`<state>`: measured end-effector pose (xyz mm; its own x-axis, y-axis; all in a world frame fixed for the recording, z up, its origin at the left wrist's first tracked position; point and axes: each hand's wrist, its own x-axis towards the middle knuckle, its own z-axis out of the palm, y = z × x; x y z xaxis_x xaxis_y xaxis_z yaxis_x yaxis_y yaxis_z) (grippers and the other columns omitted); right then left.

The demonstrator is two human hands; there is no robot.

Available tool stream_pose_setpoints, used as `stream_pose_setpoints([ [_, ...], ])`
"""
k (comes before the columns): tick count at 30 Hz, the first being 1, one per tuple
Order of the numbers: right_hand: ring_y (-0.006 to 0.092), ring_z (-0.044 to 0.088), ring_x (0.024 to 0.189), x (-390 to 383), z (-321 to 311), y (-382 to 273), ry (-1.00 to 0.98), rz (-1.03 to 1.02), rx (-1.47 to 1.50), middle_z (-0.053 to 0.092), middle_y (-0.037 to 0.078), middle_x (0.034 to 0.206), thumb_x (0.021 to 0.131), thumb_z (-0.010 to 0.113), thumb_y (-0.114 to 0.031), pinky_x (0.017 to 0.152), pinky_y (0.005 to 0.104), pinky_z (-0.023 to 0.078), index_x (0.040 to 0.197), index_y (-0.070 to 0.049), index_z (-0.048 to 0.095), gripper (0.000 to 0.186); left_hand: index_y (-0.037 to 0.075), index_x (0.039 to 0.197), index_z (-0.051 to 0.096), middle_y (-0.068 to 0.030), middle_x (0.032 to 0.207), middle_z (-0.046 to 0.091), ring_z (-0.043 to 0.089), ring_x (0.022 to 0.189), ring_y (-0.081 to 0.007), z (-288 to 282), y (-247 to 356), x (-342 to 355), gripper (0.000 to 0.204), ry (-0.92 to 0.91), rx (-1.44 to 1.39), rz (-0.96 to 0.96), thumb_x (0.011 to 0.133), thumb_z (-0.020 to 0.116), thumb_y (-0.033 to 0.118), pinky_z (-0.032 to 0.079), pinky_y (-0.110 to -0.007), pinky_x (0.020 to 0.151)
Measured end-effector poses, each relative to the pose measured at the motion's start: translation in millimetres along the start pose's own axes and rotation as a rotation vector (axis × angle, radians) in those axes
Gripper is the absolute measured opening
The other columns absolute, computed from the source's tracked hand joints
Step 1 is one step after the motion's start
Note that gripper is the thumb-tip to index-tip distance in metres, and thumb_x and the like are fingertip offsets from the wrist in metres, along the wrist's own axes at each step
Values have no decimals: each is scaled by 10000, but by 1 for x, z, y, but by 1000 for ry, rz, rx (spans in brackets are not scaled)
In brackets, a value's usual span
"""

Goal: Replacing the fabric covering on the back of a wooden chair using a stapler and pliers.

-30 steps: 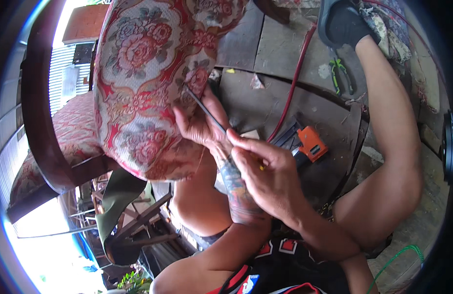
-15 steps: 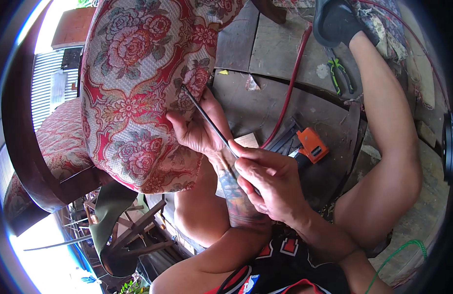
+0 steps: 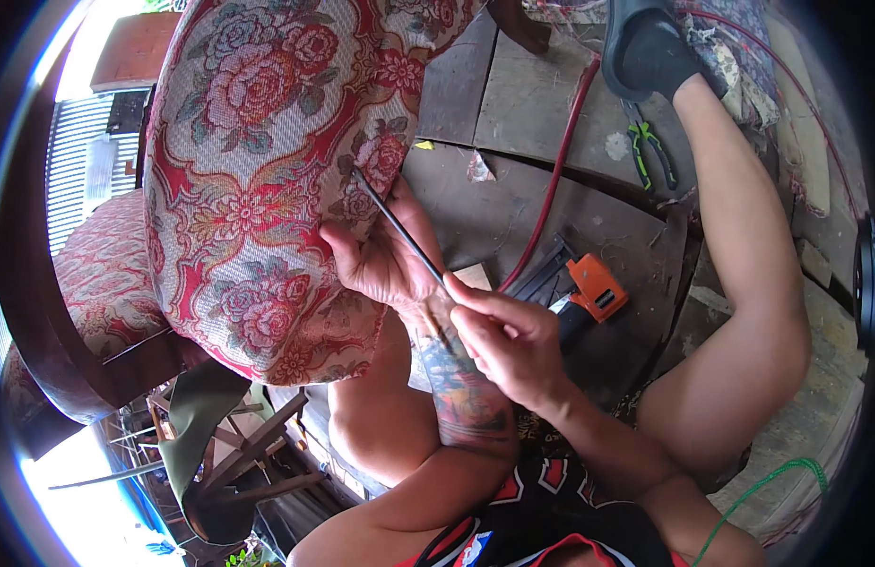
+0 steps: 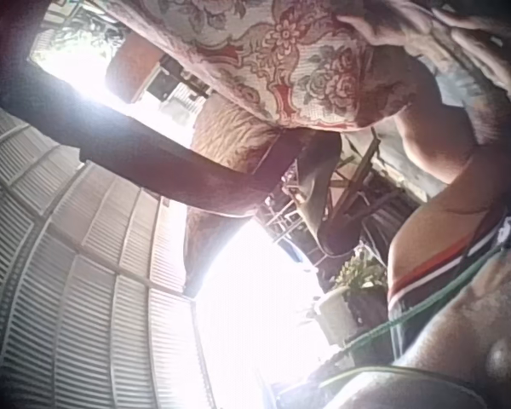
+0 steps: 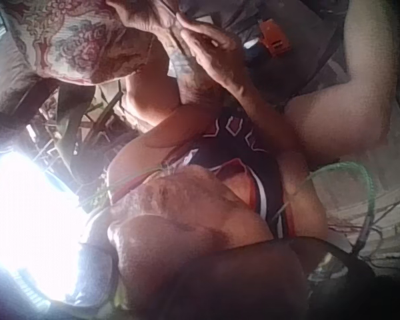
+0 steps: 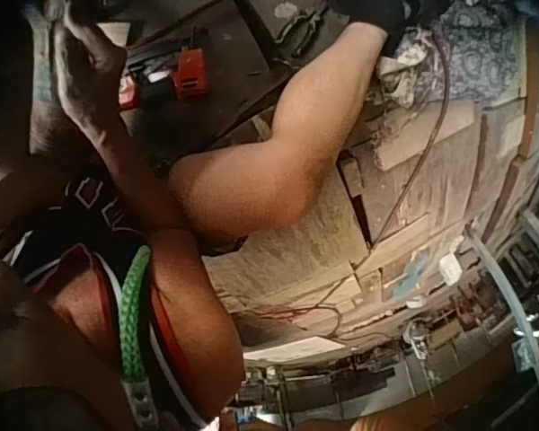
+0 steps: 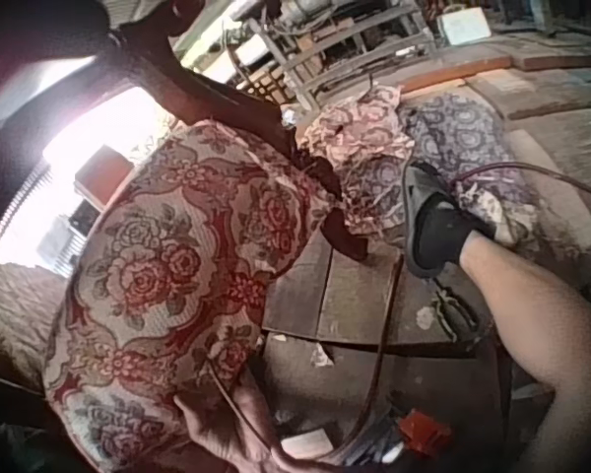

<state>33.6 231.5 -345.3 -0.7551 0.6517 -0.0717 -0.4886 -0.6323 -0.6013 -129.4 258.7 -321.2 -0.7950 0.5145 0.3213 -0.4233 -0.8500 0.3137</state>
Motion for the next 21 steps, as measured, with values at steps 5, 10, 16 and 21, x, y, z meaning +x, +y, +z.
stream_pose_setpoints([
  [5, 41, 406, 407, 2, -9, 7, -200, 314, 690, 589, 51, 716, 1042, 562, -188, 329, 180, 312, 1368, -148, 612, 331, -24, 1520, 353, -165, 1589, 377, 318, 1479, -340, 1, 1, -1, 831, -51, 48, -13, 835, 802, 117, 176, -539, 1257],
  [10, 52, 359, 381, 0, -20, -1, -232, 722, 1046, 529, 46, 677, 1062, 530, -246, 302, 198, 259, 1462, -215, 531, 401, -30, 1516, 358, -175, 1581, 388, 313, 1482, -345, -1, 3, 1, 833, -18, 47, -10, 833, 810, 120, 180, -535, 1260],
  [16, 43, 317, 362, 9, -22, 2, -577, 837, 1547, 477, 60, 716, 1103, 382, -361, 286, 194, 260, 1346, -150, 443, 327, -43, 1508, 365, -187, 1577, 389, 320, 1479, -350, -1, 4, -2, 834, -27, 33, -38, 829, 818, 134, 169, -539, 1265],
  [21, 35, 357, 393, 17, -35, -25, -496, 867, 1470, 488, 50, 681, 1095, 431, -387, 278, 189, 266, 1412, -130, 533, 421, -37, 1499, 384, -186, 1578, 389, 339, 1469, -352, -2, 1, 0, 809, -60, 49, -34, 838, 813, 147, 179, -543, 1266],
])
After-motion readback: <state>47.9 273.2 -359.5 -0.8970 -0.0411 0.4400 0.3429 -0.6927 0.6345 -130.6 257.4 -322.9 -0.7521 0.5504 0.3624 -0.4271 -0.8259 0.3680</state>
